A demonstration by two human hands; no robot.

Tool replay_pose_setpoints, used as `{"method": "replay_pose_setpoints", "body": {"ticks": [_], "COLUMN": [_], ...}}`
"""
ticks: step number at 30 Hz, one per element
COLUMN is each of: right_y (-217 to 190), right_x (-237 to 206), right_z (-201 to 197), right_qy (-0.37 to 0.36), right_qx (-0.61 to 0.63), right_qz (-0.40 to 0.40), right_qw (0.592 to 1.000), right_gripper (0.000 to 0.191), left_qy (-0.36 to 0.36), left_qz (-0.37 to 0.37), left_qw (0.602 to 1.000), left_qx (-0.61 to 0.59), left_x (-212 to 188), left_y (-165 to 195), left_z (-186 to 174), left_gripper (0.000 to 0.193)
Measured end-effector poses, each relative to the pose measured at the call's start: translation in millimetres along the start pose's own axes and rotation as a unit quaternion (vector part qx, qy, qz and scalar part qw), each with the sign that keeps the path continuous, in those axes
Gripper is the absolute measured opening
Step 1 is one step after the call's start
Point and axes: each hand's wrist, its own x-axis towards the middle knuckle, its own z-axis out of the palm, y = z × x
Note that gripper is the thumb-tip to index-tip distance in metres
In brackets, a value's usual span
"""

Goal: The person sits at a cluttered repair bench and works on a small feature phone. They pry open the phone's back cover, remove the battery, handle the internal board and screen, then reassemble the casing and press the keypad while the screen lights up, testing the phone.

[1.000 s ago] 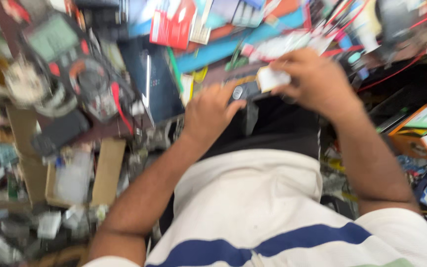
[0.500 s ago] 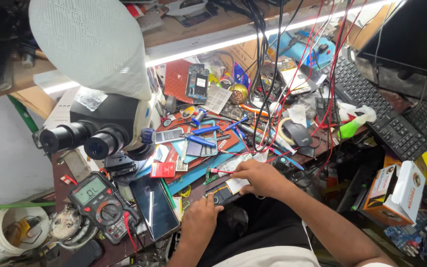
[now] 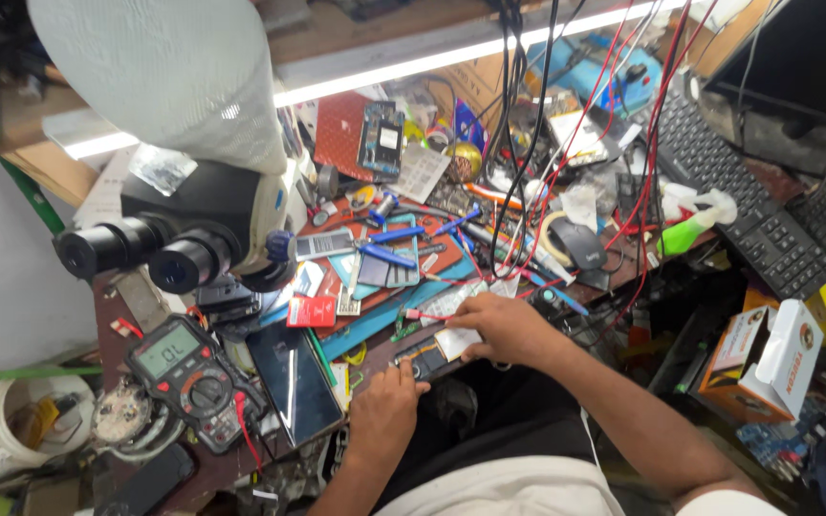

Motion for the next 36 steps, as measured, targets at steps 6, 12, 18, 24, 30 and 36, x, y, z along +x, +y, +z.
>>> {"method": "replay_pose_setpoints", "body": {"ticks": [6,12,18,24,30,36], "right_y": [0.3,-11.7,-13.3,-27.8,-42.9,-52.1], "right_x": [-3.4,0.1,-2.5,10.4,28.3,36.6], "right_z": [-1.9,-9.3,-15.0,-25.0,-39.3,-30.4], "right_qy": [0.036,0.079,0.037,-0.014,0.002,-0.01], "right_qx": [-0.001,0.02,0.037,0.012,-0.022,-0.063], "right_qz": [-0.025,-0.023,-0.033,-0.074,-0.187,-0.22], "right_qw": [0.999,0.996,0.998,0.997,0.982,0.973], "right_gripper": [0.05,0.053,0.054,0.059,0.066,0.068], "left_qy": [0.022,0.035,0.049,0.053,0.047,0.037], "left_qz": [-0.015,-0.055,-0.042,-0.044,-0.063,-0.056], "left_qw": [0.998,0.986,0.981,0.979,0.976,0.971], "left_qx": [-0.064,-0.151,-0.181,-0.193,-0.205,-0.228], "left_x": [1.0,5.4,-3.8,-6.9,-0.3,-4.1], "left_y": [-2.2,-10.4,-15.4,-19.5,-16.7,-18.6], "left_z": [-10.0,-18.4,-2.9,0.6,-6.6,-5.0], "left_gripper": [0.051,0.047,0.05,0.068,0.077,0.083]}}
